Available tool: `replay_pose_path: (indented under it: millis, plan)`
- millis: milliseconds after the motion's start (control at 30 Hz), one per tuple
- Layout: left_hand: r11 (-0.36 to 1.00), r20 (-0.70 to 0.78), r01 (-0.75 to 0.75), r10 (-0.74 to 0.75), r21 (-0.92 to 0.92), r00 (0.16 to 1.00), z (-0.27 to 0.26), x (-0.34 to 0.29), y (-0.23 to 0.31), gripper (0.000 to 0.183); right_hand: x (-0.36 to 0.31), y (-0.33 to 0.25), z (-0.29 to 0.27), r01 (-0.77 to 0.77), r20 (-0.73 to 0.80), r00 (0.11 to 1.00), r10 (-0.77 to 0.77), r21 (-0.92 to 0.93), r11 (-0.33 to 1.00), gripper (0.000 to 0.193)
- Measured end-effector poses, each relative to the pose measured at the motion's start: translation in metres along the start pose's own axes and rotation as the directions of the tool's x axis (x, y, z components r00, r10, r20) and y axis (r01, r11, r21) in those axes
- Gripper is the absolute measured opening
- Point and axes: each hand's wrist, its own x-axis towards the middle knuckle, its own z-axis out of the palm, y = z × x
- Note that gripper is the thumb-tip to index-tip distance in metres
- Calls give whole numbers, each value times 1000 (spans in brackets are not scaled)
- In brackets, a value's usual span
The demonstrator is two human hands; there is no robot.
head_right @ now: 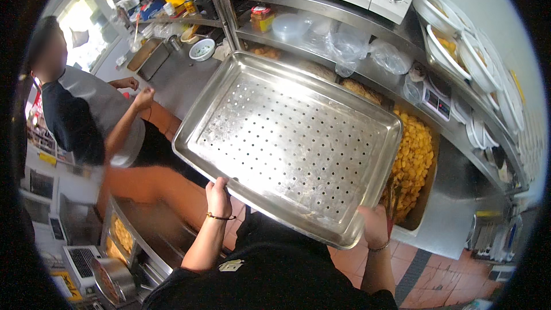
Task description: The person assembles multiple food orders in a commercial kitchen. They place fried items into bowls, add sauces and noodles, and use a microwave to heat portions. The person also handles order slips and organizes containers on the counter.
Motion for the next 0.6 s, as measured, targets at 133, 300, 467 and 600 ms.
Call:
replay_pose_path:
  millis: [133,300,467,600]
  plan:
    - [999,96,37,-37,3,995,-20,17,14,20,-31,16,28,-2,-62,998,0,-29,1000,29]
    - [989,144,33,-55,147,988,-73,31,44,19,-86,60,73,25,-242,967,-85,-243,970,27]
    - [998,178,58,-60,18,982,-70,39,46,5,-95,58,86,-42,-250,967,42,4,999,27]
    - [995,170,103,-104,12,980,-79,45,49,5,-117,53,113,-38,-354,934,45,27,999,27]
